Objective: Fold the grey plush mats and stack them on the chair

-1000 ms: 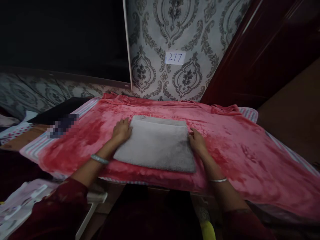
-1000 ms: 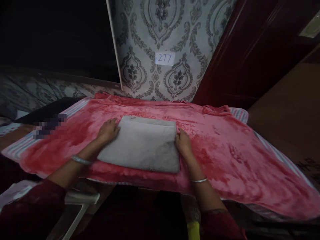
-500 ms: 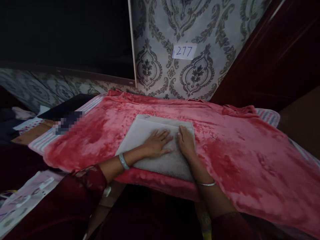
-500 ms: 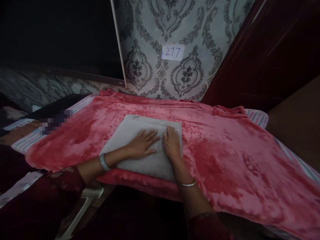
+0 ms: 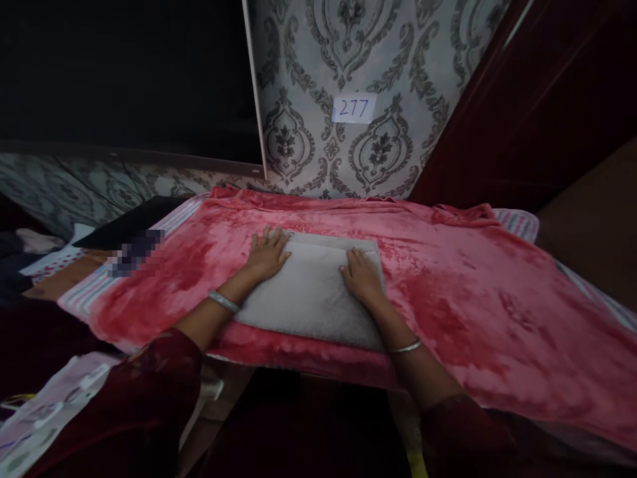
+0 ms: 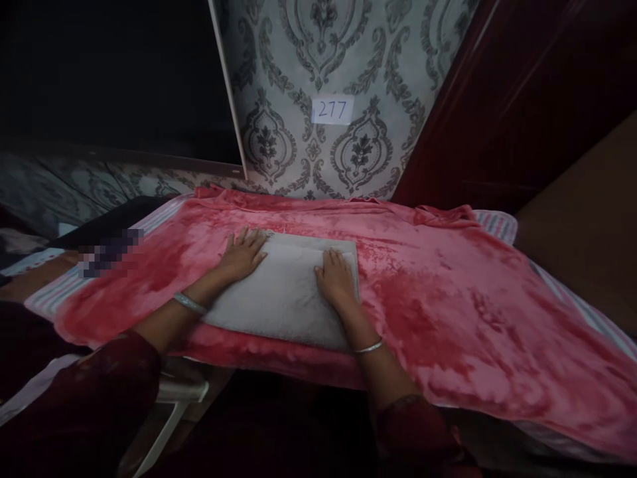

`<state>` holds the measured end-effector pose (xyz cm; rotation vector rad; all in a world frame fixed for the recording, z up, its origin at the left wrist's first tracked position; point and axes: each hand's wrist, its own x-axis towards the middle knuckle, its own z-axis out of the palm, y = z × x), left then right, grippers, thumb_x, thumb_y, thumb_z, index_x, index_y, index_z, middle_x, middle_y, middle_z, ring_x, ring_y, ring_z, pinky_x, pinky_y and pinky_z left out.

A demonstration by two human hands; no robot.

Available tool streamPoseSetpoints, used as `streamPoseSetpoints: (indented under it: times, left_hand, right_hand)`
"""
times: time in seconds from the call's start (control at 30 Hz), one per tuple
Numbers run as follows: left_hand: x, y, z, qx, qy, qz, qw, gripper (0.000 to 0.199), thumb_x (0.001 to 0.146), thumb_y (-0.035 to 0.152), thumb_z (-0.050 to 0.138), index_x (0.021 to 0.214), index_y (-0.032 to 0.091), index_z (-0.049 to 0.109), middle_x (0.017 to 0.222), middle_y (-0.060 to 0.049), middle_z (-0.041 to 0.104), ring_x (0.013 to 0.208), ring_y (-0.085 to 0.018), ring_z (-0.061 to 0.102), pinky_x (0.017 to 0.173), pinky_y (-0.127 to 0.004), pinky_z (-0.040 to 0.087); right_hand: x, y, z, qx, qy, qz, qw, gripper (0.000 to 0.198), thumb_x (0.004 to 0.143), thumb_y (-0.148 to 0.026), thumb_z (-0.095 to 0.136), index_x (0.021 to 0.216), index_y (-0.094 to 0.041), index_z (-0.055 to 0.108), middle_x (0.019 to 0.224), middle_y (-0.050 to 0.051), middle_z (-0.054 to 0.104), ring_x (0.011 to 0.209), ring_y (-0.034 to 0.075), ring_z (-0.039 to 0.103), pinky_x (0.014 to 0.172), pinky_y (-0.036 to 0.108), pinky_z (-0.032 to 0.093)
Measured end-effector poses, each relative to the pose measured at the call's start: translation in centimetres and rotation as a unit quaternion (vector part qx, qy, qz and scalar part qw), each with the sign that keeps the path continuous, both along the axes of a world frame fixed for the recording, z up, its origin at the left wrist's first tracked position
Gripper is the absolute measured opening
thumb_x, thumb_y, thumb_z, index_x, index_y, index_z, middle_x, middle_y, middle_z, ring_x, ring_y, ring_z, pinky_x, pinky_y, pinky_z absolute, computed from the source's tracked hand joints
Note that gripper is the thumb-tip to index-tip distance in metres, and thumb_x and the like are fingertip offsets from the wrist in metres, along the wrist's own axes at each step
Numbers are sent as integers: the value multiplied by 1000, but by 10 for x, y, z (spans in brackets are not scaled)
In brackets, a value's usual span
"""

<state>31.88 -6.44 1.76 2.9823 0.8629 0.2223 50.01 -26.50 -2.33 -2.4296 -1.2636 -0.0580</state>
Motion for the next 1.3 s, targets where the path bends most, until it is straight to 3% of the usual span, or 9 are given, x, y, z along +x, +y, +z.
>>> streamPoseSetpoints:
  times: [0.13, 0.2, 0.4, 0.77, 0.93, 1.03, 1.1, 1.2, 1.3]
  left_hand:
    - [21, -27, 0, 2, 4, -152, 988, 63, 102, 49, 39, 157, 19, 41, 168, -14, 28, 158, -33, 18, 126, -61, 9]
    - [30, -34, -6, -18, 24, -182, 983, 64, 101, 50, 40, 158, 19, 39, 168, -14, 29, 157, -32, 23, 126, -61, 12]
    - [25, -21, -22, -31, 2, -133, 991, 66, 102, 52, 39, 160, 22, 36, 168, -14, 29, 157, -30, 22, 126, -58, 15]
    - [-3, 21, -19, -44, 3, -49, 998, 65, 104, 50, 30, 161, 20, 31, 171, -12, 22, 159, -30, 13, 125, -58, 16]
    - [-1, 17, -11, -59, 14, -32, 998, 65, 104, 46, 31, 163, 21, 28, 171, -12, 21, 159, -32, 11, 125, -61, 12]
    - [5, -10, -4, -49, -12, -54, 997, 67, 103, 47, 34, 162, 18, 28, 171, -15, 20, 159, -35, 11, 124, -65, 10]
    - [13, -41, -4, -46, -22, -141, 989, 67, 102, 49, 35, 162, 18, 30, 170, -16, 22, 158, -35, 14, 125, -62, 10]
    - [25, -90, -16, -57, -10, -286, 957, 66, 102, 51, 36, 161, 20, 31, 169, -16, 26, 158, -31, 20, 126, -59, 12]
    - [31, -119, -31, -52, -7, -303, 952, 65, 102, 53, 39, 160, 23, 34, 168, -17, 29, 157, -33, 21, 124, -64, 13]
  right_hand:
    - [-4, 8, 20, -45, -26, 23, 998, 55, 104, -34, 36, 155, -14, 43, 163, 14, 39, 152, 31, 30, 123, 58, 19]
    - [-2, 9, 24, -55, -36, 23, 998, 56, 105, -40, 35, 156, -17, 43, 164, 12, 37, 154, 33, 26, 123, 62, 15]
    - [14, 1, 9, -55, -37, -13, 998, 65, 104, -54, 36, 158, -19, 39, 167, 13, 31, 155, 32, 23, 123, 60, 15]
    - [20, 2, 1, -25, -10, -15, 1000, 61, 105, -48, 34, 157, -19, 41, 166, 13, 33, 155, 31, 24, 124, 60, 15]
    - [29, -2, 10, 59, 86, -31, 994, 61, 104, -42, 27, 158, -17, 40, 163, 13, 40, 153, 28, 30, 125, 56, 19]
    - [30, -3, 16, 191, 142, -38, 970, 67, 103, -46, 22, 159, -11, 36, 163, 15, 39, 153, 26, 31, 125, 49, 23]
    - [25, -2, 15, 276, 183, -15, 943, 71, 103, -52, 18, 161, -13, 30, 166, 13, 34, 152, 23, 31, 124, 44, 28]
    - [15, 3, 2, 360, 285, 17, 888, 73, 101, -59, 14, 165, -23, 18, 168, 11, 29, 149, 21, 38, 117, 43, 39]
    - [12, 4, -16, 418, 388, 7, 821, 75, 99, -59, 19, 164, -22, 13, 165, 17, 31, 146, 21, 43, 113, 44, 44]
